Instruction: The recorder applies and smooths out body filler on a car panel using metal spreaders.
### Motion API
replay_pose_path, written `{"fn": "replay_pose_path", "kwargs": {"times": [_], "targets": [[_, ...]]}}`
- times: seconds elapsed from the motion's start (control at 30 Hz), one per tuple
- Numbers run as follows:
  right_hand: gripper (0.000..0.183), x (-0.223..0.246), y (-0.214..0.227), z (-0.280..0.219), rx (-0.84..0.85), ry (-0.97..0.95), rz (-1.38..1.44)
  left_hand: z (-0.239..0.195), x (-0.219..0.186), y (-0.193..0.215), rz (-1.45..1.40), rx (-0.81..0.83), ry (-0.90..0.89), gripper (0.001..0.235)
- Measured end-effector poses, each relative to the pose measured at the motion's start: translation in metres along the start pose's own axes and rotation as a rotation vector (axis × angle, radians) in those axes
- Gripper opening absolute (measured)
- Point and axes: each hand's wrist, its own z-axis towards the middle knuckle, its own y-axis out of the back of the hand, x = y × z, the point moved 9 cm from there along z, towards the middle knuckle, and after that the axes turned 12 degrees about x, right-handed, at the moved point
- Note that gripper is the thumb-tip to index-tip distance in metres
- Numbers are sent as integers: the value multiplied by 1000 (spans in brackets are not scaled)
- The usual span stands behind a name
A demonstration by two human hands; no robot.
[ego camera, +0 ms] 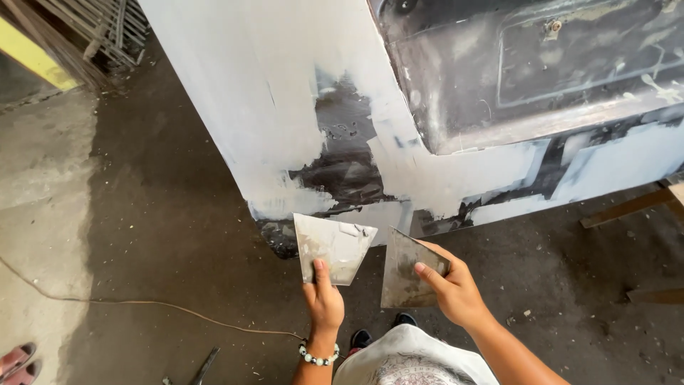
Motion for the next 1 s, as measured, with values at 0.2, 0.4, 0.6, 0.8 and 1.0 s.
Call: {"fn": "replay_pose_path", "kwargs": {"times": [0.2, 0.4, 0.6, 0.8, 1.0], "targets": [[38, 36, -58, -8, -1, -2, -159, -2, -54, -25, 290, 116, -141, 33], [39, 38, -83, -5, 25, 5, -292, -3, -78, -44, 416, 239, -184, 34], [38, 27, -87, -7, -20, 1, -255, -10, -89, -56, 575, 311, -216, 32], [37, 26, -87, -6, -64, 45, -279, -5, -104, -77, 652, 461, -209, 33], [36, 40, -86, -3, -68, 95, -264, -2, -92, -81, 696, 483, -219, 35]]}}
